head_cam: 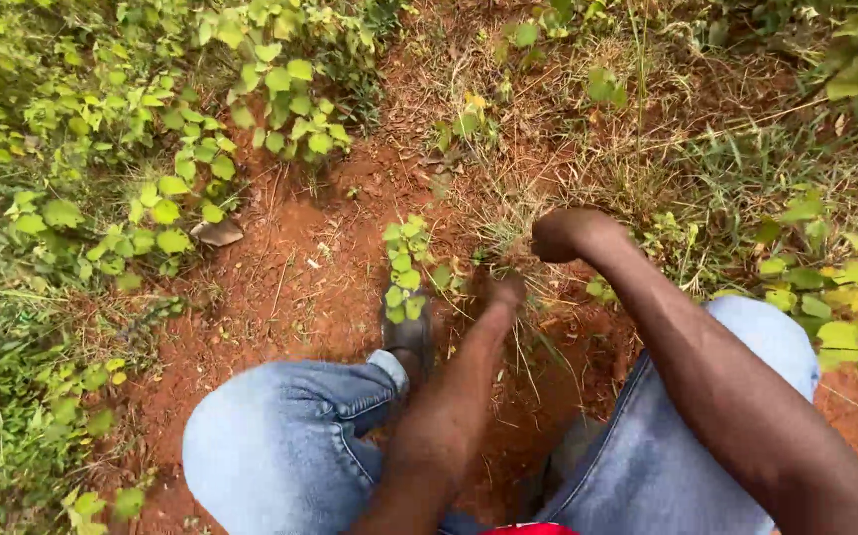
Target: Prune small plants and clear weeds from a garden plot using small scissors and hands.
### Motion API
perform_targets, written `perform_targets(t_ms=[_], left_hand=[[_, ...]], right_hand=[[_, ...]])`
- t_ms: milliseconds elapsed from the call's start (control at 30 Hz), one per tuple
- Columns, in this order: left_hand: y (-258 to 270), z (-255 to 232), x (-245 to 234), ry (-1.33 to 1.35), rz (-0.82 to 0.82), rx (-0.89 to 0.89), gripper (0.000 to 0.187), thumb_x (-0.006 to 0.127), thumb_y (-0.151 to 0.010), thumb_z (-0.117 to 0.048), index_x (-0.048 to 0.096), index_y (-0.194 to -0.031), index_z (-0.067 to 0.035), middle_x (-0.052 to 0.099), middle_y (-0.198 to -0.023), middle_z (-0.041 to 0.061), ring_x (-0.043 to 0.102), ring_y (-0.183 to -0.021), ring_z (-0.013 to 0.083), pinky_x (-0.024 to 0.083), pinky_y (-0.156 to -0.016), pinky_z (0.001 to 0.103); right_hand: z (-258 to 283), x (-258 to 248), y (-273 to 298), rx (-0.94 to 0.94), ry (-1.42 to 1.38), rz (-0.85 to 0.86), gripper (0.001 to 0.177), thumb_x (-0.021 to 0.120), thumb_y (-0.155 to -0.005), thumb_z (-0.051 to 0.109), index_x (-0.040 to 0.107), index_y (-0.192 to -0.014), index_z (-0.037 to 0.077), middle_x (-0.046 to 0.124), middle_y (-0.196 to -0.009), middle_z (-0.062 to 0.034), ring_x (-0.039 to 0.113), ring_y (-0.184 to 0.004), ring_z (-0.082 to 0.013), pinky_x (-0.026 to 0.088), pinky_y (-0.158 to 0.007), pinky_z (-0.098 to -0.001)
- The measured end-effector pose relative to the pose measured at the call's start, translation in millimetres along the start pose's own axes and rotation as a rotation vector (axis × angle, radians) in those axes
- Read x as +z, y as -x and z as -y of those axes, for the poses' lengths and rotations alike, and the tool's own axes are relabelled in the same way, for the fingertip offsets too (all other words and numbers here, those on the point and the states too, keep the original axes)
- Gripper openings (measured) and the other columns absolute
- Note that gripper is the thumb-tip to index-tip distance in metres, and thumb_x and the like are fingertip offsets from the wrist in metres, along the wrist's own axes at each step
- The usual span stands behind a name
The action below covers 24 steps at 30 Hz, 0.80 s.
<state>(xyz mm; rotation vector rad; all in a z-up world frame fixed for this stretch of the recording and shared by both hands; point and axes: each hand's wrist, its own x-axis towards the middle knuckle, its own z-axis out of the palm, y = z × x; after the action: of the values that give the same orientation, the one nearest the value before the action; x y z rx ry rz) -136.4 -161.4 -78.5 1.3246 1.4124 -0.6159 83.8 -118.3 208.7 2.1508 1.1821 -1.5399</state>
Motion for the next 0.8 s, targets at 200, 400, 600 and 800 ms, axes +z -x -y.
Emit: perform_targets(t_ms=[200, 400, 600, 800], left_hand=[[8, -39, -30, 0.252, 0.036, 0.012, 0.033, 0.047, -0.111, -0.027, 0.059, -0.125, 0.001, 0.062, -0.113, 0.019, 0.058, -0.092, 0.0226, 0.054, -0.084, 0.042], [65, -75, -12, 0.370, 0.086, -0.001, 0.031, 0.044, -0.111, -0.024, 0.062, -0.117, 0.001, 0.064, -0.116, 0.020, 0.059, -0.092, 0.0215, 0.056, -0.083, 0.039], [36, -38, 34, 0.311, 0.176, 0.112, 0.026, 0.045, -0.107, -0.018, 0.061, -0.109, 0.002, 0.061, -0.127, 0.028, 0.058, -0.097, 0.0249, 0.054, -0.088, 0.039], [112, -84, -37, -0.179, -0.265, 0.500, 0.073, 0.084, -0.082, -0.028, 0.051, -0.145, -0.010, 0.055, -0.115, -0.004, 0.051, -0.085, 0.0136, 0.055, -0.067, 0.041]], right_hand=[[-8, -14, 2, -0.141, 0.009, -0.099, 0.042, 0.044, -0.109, 0.024, 0.066, -0.083, 0.000, 0.053, -0.069, -0.0060, 0.044, -0.056, -0.0131, 0.053, -0.057, -0.0351], [-35, -25, 15, -0.062, 0.051, -0.145, 0.037, 0.045, -0.107, 0.017, 0.066, -0.082, 0.000, 0.050, -0.068, -0.0074, 0.041, -0.055, -0.0161, 0.042, -0.052, -0.0372], [-52, -23, 11, -0.060, -0.024, -0.202, 0.038, 0.042, -0.110, 0.022, 0.063, -0.086, 0.001, 0.050, -0.074, -0.0066, 0.042, -0.060, -0.0164, 0.050, -0.056, -0.0381], [-50, -30, 43, -0.039, -0.032, -0.234, 0.042, 0.042, -0.111, 0.036, 0.070, -0.098, 0.007, 0.067, -0.081, -0.0083, 0.064, -0.068, -0.0185, 0.062, -0.078, -0.0446]])
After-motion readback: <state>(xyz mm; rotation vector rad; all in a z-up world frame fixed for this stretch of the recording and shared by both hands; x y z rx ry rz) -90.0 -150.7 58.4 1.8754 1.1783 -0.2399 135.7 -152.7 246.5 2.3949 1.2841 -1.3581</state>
